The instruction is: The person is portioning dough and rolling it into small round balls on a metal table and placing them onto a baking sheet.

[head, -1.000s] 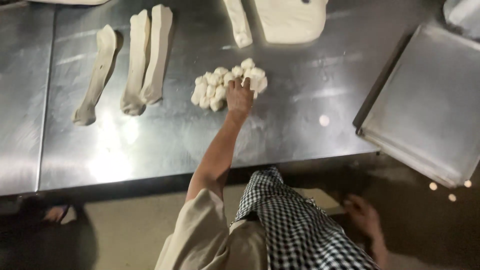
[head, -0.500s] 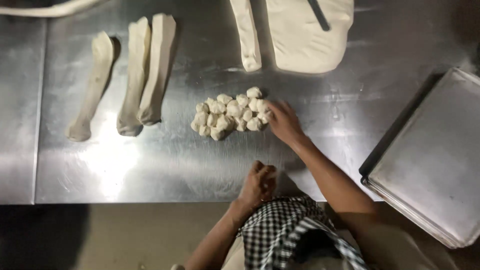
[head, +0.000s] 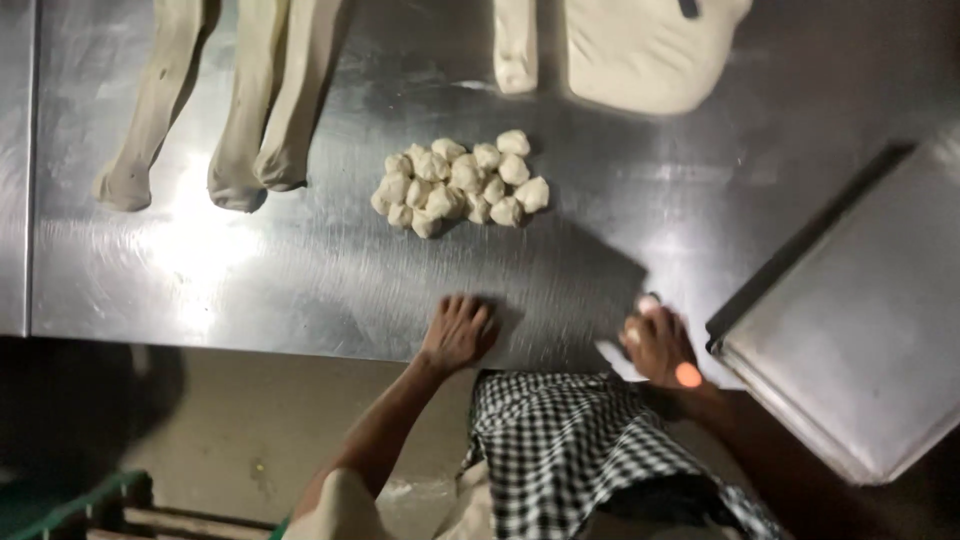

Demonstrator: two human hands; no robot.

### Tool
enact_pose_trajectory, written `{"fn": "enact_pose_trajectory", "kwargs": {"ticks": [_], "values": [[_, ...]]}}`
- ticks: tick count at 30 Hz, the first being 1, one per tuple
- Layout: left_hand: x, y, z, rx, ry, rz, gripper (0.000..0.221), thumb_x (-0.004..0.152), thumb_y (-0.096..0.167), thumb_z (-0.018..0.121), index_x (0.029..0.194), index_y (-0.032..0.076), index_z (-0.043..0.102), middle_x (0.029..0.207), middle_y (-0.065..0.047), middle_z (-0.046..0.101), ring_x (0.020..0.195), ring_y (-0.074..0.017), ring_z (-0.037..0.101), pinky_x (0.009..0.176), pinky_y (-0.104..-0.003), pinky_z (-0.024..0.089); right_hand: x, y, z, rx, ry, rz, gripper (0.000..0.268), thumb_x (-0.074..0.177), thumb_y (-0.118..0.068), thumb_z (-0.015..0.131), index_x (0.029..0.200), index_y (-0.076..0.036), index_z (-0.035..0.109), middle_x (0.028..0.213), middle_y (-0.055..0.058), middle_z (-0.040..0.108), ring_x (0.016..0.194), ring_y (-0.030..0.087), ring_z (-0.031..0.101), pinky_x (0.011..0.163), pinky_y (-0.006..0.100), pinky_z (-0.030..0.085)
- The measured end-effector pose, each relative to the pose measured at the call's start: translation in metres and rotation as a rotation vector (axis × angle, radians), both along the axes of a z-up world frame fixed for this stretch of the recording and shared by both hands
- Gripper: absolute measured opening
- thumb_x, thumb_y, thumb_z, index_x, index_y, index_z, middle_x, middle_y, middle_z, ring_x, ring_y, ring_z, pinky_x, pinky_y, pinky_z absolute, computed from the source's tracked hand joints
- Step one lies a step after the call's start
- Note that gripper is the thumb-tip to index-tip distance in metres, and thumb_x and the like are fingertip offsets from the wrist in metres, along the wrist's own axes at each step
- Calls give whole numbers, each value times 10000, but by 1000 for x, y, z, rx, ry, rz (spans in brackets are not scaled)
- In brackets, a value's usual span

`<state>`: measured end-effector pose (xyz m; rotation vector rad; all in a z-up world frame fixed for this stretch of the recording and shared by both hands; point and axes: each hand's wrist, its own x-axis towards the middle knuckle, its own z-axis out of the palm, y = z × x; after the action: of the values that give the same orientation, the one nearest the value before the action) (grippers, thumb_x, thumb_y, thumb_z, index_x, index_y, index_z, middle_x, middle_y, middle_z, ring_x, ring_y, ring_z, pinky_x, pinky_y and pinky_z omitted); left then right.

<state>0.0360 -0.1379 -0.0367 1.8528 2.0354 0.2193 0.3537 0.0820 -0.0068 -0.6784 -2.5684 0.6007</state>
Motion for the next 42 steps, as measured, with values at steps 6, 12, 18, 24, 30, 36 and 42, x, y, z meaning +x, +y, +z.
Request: {"fn": "enact_pose_trajectory", "kwargs": {"ticks": [6, 12, 18, 24, 30, 36, 42], "values": [[31, 83, -34, 397, 193, 174, 491, 982, 460, 537, 1202, 28, 609, 1206, -195, 566, 1101, -367, 495, 988, -523, 368, -42, 50, -72, 572, -299, 93, 21, 1028, -92, 617, 1026, -96, 596, 1091, 160, 614, 1035, 316, 539, 772, 468, 375], [107, 78, -11, 231, -1, 293, 352, 990, 363, 586, 1138, 44, 595, 1185, -192, 568, 1109, -377, 506, 983, -516, 410, -81, -18, -29, 37, 53, -291, 273, 953, -274, 685, 1058, -64, 546, 1049, 200, 581, 1003, 428, 547, 876, 532, 404], [60, -5, -106, 228, 228, 131, 263, 991, 165, 550, 1150, -41, 585, 1213, -261, 555, 1124, -417, 497, 979, -547, 426, 2, 4, -50, 21, -268, -17, 175, 1006, -143, 575, 1160, -70, 536, 1101, 213, 540, 1010, 376, 536, 899, 506, 434], [12, 99, -78, 131, 55, 229, 295, 923, 141, 559, 1179, -6, 574, 1219, -213, 541, 1166, -400, 485, 1056, -533, 368, -36, 51, -35, 152, -220, -149, 360, 963, -230, 674, 1238, -31, 557, 1132, 216, 544, 981, 354, 521, 817, 516, 412], [79, 139, -22, 433, -15, 280, 221, 873, 221, 629, 1026, 63, 608, 1037, -172, 555, 1001, -359, 517, 904, -521, 404, -95, 18, -49, 2, 250, -341, 421, 1006, -241, 725, 1291, 7, 540, 1161, 236, 597, 1019, 381, 540, 910, 491, 412], [95, 29, -91, 454, 413, 194, 477, 714, 258, 649, 1135, 37, 623, 1145, -153, 586, 1095, -304, 545, 920, -394, 466, -21, -18, -53, -81, 93, -159, 200, 987, -27, 552, 1186, -23, 544, 1098, 212, 612, 1037, 380, 587, 989, 504, 454], [11, 91, -50, 23, 99, 310, 405, 889, 299, 623, 1168, 10, 568, 1164, -192, 538, 1102, -350, 487, 1014, -499, 376, -36, 49, -44, -32, -290, -230, 294, 967, -64, 596, 1253, -11, 552, 1055, 229, 626, 937, 368, 591, 840, 521, 449]]}}
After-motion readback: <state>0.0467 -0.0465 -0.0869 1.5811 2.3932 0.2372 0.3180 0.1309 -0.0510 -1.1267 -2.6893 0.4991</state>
